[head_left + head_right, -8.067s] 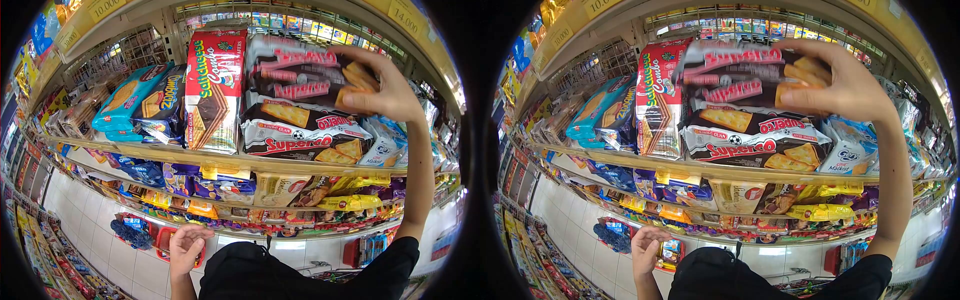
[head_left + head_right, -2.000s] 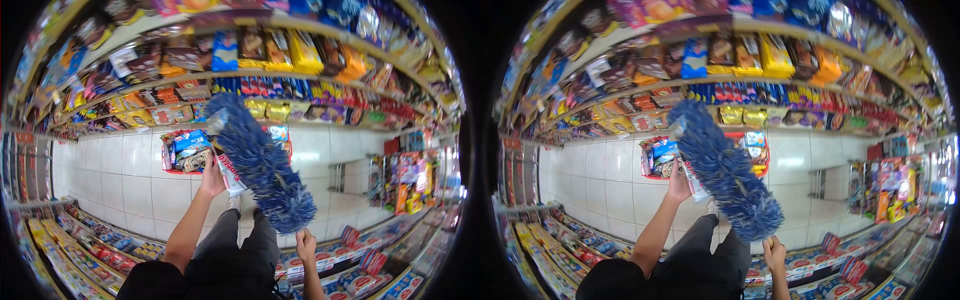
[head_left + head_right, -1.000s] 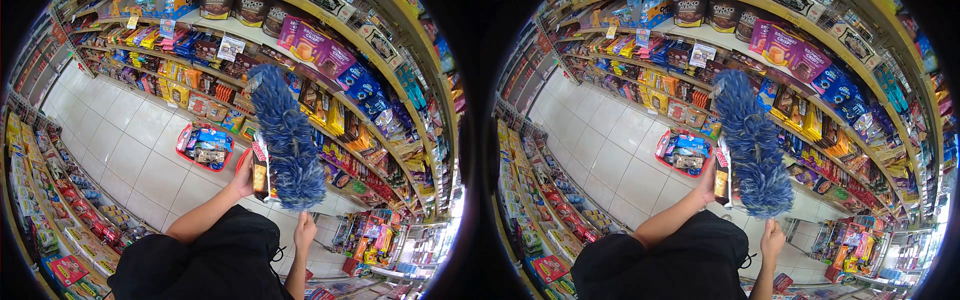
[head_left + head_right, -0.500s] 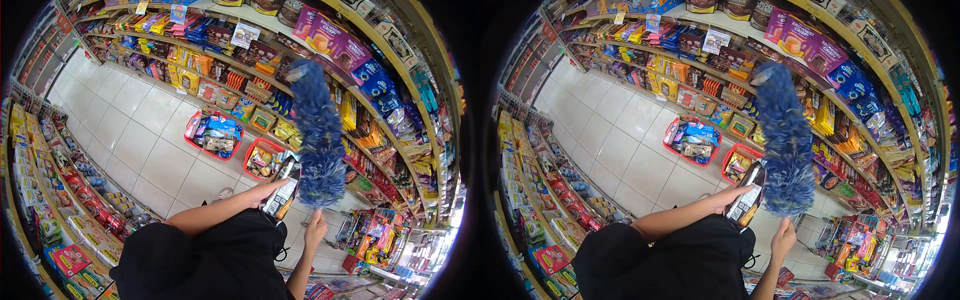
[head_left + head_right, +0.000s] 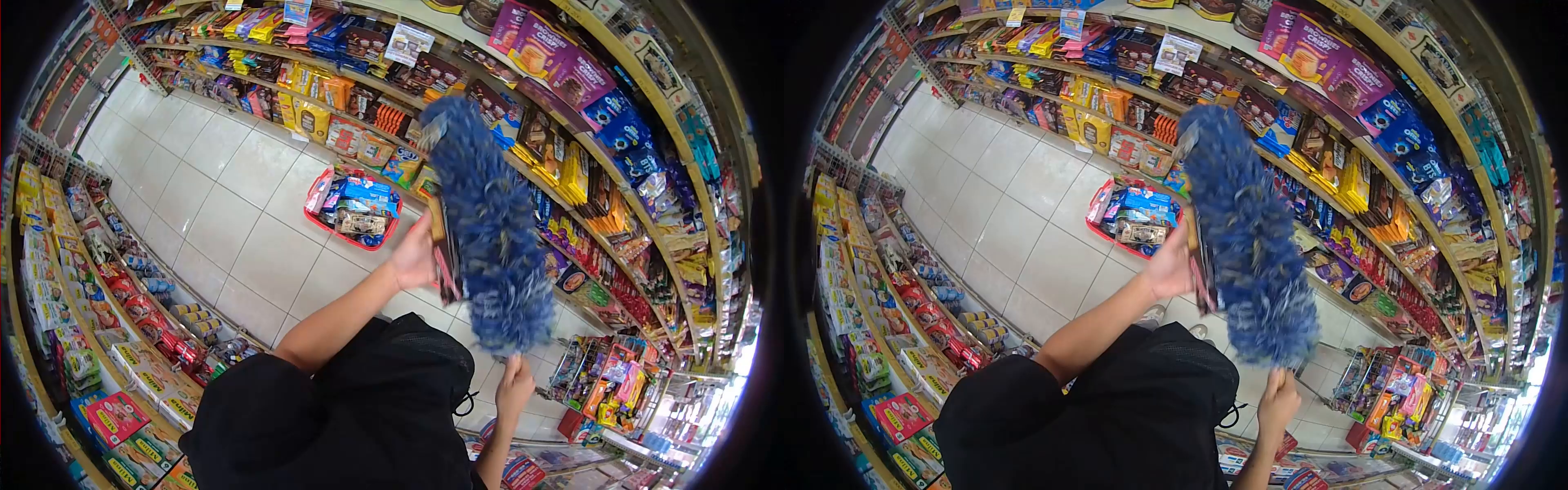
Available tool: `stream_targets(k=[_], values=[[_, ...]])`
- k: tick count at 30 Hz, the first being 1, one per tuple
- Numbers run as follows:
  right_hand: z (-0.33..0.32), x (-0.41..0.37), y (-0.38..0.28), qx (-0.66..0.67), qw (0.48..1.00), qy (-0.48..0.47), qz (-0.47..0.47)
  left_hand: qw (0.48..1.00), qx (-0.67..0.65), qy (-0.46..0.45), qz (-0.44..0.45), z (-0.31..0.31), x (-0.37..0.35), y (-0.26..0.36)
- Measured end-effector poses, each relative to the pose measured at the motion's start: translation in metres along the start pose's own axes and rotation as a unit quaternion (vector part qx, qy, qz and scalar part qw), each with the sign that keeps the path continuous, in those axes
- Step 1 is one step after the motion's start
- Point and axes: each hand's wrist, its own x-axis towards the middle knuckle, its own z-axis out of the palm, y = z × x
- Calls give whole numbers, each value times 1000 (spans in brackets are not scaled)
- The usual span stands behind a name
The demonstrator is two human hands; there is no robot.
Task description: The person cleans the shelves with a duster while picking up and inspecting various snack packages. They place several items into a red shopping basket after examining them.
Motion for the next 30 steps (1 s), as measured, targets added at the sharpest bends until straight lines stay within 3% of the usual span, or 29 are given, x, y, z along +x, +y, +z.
stream_targets(k=[1,3,6,8,11,13,15,16,19,20,21,23,27,30], values=[[11,9,-5,-3,1000,13,10,993,34,88,-67,13,-10,-9],[24,31,-16,27,999,31,18,991,69,84,-72,3,-9,-48],[25,39,-19,85,995,44,31,989,-12,127,-71,0,-13,-65],[18,33,-17,134,989,51,21,995,-29,90,-38,9,-11,-46],[5,10,17,141,990,-17,3,998,-48,46,9,5,-9,-7],[-6,-4,29,99,993,-52,-25,993,-53,94,40,11,-8,12],[-7,-2,34,51,995,-75,-52,993,-66,68,75,-44,4,15],[-1,0,38,23,995,-80,-64,994,37,53,90,-48,10,15],[23,13,32,3,998,-65,-20,963,135,230,34,-25,-3,-6],[32,21,22,13,999,-41,-5,939,192,274,-75,-41,0,-10],[38,29,13,24,1000,-17,7,928,232,265,-122,-13,-5,-16],[34,41,-4,34,998,-12,55,924,270,237,-130,-14,-9,-32],[27,30,7,104,994,-10,41,965,110,231,-63,-28,-2,-24],[12,12,26,77,996,-51,-13,969,52,240,9,-50,7,-5]])
